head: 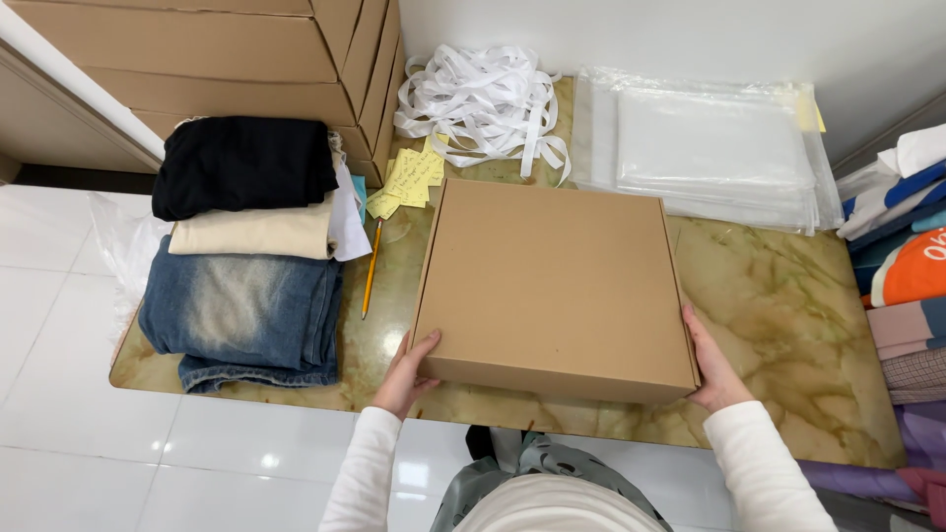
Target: The person packs folded clothes into a cardboard box, wrapping them in plastic bags and sealing the box. They then tie a white ribbon around the box and place it on a stack of other boxes. The person repeats the process with another set of clothes.
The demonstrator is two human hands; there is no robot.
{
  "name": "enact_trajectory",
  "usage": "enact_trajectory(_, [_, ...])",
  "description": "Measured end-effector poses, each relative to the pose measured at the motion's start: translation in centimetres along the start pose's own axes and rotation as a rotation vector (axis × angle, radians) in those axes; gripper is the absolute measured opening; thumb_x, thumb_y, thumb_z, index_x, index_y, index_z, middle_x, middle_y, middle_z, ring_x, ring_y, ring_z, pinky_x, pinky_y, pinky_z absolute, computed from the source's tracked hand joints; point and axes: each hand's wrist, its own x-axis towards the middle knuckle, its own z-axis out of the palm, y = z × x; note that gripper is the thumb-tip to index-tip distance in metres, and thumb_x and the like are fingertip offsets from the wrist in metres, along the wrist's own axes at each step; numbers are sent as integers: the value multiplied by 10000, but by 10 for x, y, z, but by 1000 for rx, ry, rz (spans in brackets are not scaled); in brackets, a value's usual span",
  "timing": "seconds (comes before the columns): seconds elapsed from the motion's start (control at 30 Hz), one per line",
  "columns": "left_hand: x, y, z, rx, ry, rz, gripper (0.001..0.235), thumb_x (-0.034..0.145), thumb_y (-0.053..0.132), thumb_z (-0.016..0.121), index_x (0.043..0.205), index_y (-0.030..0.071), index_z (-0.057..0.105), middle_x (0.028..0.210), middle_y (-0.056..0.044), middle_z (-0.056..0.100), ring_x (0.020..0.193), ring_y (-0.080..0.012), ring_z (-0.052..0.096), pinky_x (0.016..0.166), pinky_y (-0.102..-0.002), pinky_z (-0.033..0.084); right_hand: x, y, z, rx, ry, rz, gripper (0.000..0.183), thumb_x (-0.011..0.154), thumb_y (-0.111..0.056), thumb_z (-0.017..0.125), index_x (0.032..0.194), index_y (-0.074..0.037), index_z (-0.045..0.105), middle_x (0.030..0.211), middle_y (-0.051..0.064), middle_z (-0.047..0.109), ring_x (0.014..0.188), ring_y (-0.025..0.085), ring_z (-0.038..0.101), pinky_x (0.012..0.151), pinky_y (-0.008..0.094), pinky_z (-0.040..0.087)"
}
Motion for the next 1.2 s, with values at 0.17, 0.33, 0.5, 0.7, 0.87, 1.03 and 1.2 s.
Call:
enact_trajectory(0.17, [-22, 10, 6, 177, 50, -163, 974, 745, 724, 592, 1573, 266, 365, 1543, -44, 469, 1054, -301, 644, 755, -365, 581, 4, 4, 2, -14, -30, -79, 614, 953, -649, 527, 1371, -209, 621, 1269, -4, 693, 1105, 181, 637, 907, 388, 514])
enact_trajectory(0.33, [-34, -12, -24, 501, 79, -359, 1165, 772, 893, 432, 1510, -8, 395, 1448, -143, 522, 711, -328, 809, 550, -311, 430, -5, 17, 3, -38, 27, -51, 661, 932, -679, 520, 1389, -212, 626, 1303, 3, 685, 1114, 178, 641, 910, 375, 522])
enact_trajectory(0.5, [-60, -14, -41, 413, -121, -119, 800, 928, 601, 664, 1116, -177, 705, 934, -367, 718, 674, -317, 769, 613, -352, 615, 29, 47, -38, -146, 56, -34, 688, 961, -740, 576, 1410, -227, 661, 1159, 104, 620, 944, 222, 499, 791, 359, 411])
enact_trajectory(0.7, [-114, 56, -16, 720, 196, 623, 395, 837, 395, 745, 947, 33, 858, 1323, -182, 608, 1294, -304, 539, 1050, -434, 441, 106, 55, -111, -480, 213, -262, 741, 1022, -638, 638, 1275, 51, 737, 1320, 386, 501, 1118, 501, 344, 903, 555, 235])
enact_trajectory(0.87, [-122, 140, 16, 688, 364, 1019, 338, 892, 309, 726, 961, -15, 793, 1528, -192, 424, 1423, -365, 427, 1149, -466, 376, 116, 18, -59, -582, 237, -495, 624, 973, -508, 695, 1248, 51, 738, 1203, 264, 658, 1046, 323, 538, 905, 428, 394])
enact_trajectory(1.03, [-84, 229, 52, 524, 222, 1378, 310, 1092, 152, 541, 1308, -43, 647, 1715, -198, 283, 1597, -345, 323, 1306, -425, 273, 99, -4, -2, -655, 260, -689, 539, 935, -403, 741, 1226, 51, 739, 1110, 168, 784, 989, 181, 693, 907, 327, 521])
enact_trajectory(1.2, [37, 301, 82, 273, 22, 1611, 521, 1128, -151, 649, 1422, 60, 274, 1682, -154, 347, 1513, -264, 404, 1266, -331, 341, 104, -3, 27, -566, 257, -813, 578, 950, -433, 733, 1271, 46, 690, 1126, 174, 769, 1013, 172, 681, 937, 294, 500])
